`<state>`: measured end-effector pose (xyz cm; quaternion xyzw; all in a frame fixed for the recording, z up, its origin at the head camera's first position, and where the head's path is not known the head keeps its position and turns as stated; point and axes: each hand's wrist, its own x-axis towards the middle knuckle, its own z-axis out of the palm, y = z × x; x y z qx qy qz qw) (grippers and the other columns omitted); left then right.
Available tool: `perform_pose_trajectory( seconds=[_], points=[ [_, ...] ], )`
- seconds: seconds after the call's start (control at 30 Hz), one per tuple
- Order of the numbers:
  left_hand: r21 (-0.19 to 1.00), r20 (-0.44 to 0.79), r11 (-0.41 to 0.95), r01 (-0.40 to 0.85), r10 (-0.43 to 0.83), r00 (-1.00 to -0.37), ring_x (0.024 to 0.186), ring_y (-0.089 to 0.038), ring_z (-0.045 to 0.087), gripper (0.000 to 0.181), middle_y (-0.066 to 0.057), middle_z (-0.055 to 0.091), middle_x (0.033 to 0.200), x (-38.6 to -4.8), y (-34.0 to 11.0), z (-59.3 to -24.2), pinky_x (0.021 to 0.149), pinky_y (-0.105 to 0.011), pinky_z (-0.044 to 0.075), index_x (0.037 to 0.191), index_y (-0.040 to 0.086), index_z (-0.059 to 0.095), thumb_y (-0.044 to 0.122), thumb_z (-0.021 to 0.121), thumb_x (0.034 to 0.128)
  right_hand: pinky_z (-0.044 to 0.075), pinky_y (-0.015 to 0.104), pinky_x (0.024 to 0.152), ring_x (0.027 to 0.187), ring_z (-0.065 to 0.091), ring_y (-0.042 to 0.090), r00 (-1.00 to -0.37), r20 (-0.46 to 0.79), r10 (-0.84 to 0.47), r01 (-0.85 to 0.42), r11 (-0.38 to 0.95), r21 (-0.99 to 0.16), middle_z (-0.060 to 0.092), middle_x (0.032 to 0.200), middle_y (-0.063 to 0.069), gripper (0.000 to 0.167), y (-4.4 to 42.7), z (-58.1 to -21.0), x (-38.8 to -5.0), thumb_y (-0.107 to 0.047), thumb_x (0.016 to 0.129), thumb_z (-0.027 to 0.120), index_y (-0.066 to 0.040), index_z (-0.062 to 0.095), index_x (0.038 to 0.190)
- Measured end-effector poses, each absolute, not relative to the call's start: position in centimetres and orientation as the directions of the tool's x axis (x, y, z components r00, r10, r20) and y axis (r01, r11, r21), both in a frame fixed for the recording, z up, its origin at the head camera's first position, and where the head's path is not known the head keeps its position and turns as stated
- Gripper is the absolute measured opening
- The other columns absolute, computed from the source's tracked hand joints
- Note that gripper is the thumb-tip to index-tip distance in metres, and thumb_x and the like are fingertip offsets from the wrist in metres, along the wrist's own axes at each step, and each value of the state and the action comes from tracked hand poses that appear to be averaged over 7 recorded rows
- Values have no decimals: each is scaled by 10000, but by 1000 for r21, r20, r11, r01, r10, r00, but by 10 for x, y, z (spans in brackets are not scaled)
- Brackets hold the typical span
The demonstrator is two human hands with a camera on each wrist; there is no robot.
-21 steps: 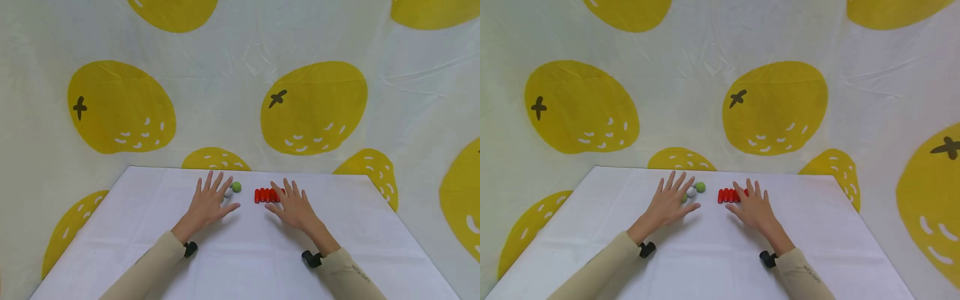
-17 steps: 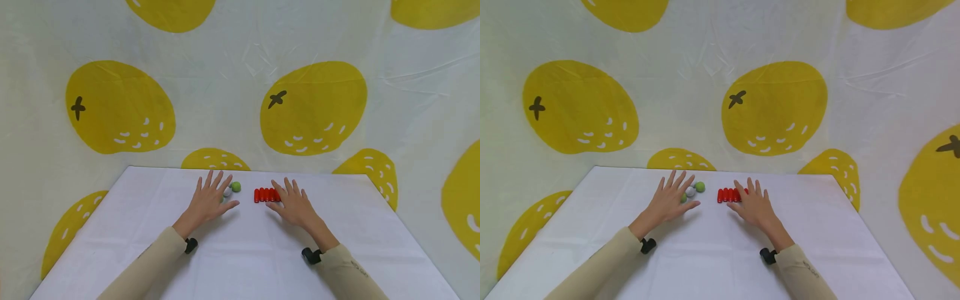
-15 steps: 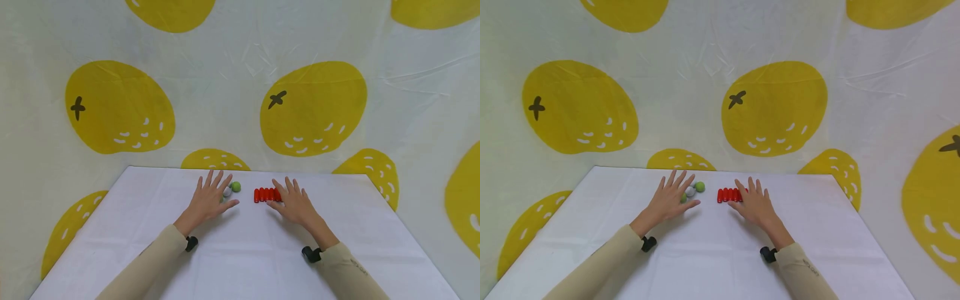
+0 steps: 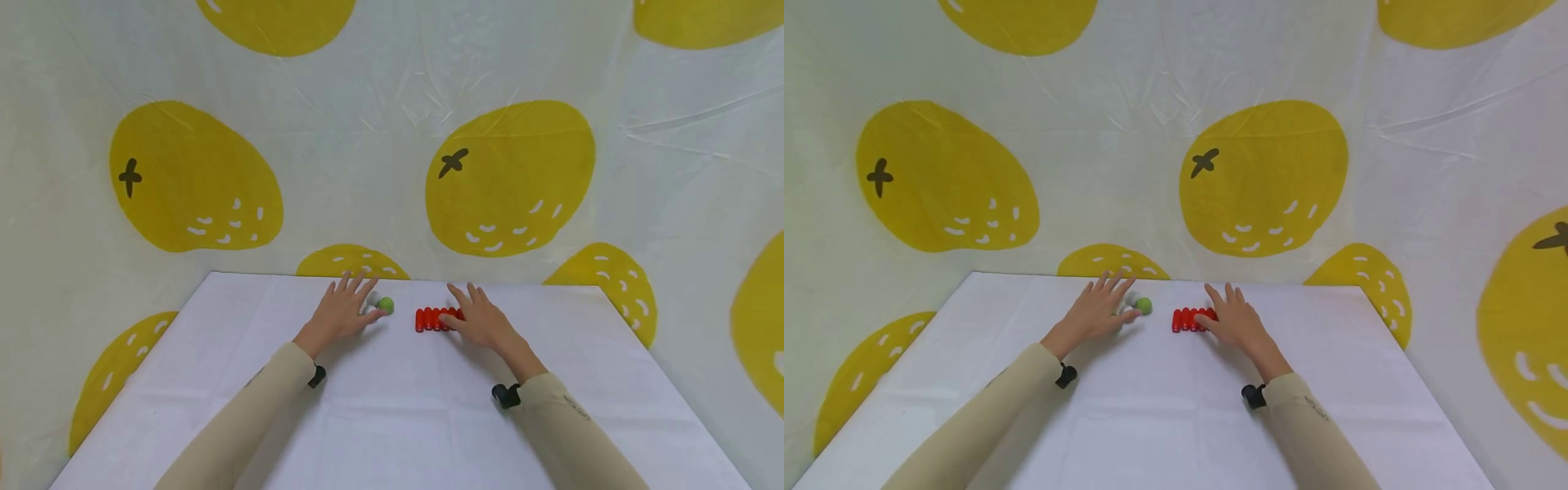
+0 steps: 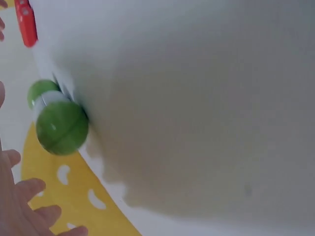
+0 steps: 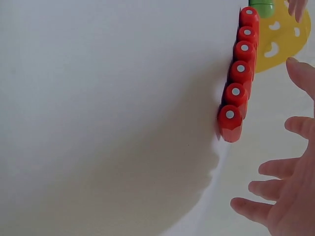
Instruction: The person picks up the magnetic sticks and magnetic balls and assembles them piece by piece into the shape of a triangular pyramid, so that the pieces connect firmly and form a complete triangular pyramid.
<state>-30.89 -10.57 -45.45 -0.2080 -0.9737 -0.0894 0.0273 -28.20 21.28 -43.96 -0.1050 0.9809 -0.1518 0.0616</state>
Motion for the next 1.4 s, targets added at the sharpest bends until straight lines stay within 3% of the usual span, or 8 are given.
perform_pose_trajectory(
  seconds=[0.27, 0.5, 0.67, 0.87, 1.03, 1.23, 1.4],
  points=[
    [255, 40, 856, 450, 456, -889, 1588, -421, 202, 786, -122, 215, 1727, -330, -111, -453, 1251, -598, 250, 1662, 255, 205, 645, 450, 1025, 288, 750, 1141, 1546, 206, 507, -970, -122, -210, -152, 916, -370, 164, 1691, 288, 775, 222, -442, -294, -475, 1028, 530, -190, 182, 1659],
    [410, -30, 814, 411, 462, -886, 1581, -358, 257, 656, -125, 251, 1713, -342, -111, -451, 1267, -576, 224, 1649, 268, 257, 552, 407, 1077, 309, 703, 1166, 1511, 307, 483, -967, -116, -226, -157, 889, -430, 313, 1642, 272, 740, 228, -442, -301, -419, 1022, 568, -138, 264, 1635],
    [581, -23, 733, 354, 449, -893, 1538, -359, 348, 579, -105, 370, 1665, -347, -111, -451, 1252, -576, 264, 1605, 227, 381, 457, 476, 1082, 432, 656, 1100, 1385, 468, 462, -961, -114, -254, -165, 849, -502, 478, 1517, 280, 672, 233, -443, -307, -313, 1002, 628, -102, 364, 1583],
    [771, -55, 600, 213, 396, -917, 1415, -350, 513, 516, -78, 484, 1597, -350, -115, -456, 1183, -538, 399, 1542, 183, 493, 305, 598, 1051, 592, 470, 926, 1144, 626, 375, -946, -156, -283, -134, 783, -607, 595, 1337, 264, 599, 240, -446, -312, -196, 965, 688, -76, 462, 1506],
    [800, -80, 571, 183, 404, -911, 1371, -333, 550, 467, -106, 558, 1530, -352, -116, -457, 1171, -498, 421, 1494, 136, 551, 239, 616, 1043, 621, 359, 806, 995, 652, 285, -941, -226, -253, -31, 729, -684, 615, 1260, 235, 563, 245, -448, -313, -154, 945, 715, -70, 511, 1462],
    [800, -90, 573, 181, 412, -907, 1267, -290, 568, 360, -106, 634, 1418, -351, -117, -456, 1137, -465, 442, 1387, 104, 652, 127, 610, 1030, 613, 320, 781, 881, 652, 229, -935, -268, -234, 30, 698, -715, 637, 1176, 195, 461, 246, -452, -314, -126, 942, 717, -43, 596, 1379],
    [791, -109, 591, 159, 393, -913, 1178, -267, 565, 331, -108, 654, 1329, -350, -114, -456, 1099, -442, 459, 1338, 103, 682, 74, 609, 1017, 612, 317, 789, 883, 655, 233, -930, -291, -226, 56, 695, -717, 643, 1162, 198, 424, 245, -450, -313, -100, 928, 717, -24, 610, 1331]
  ],
)
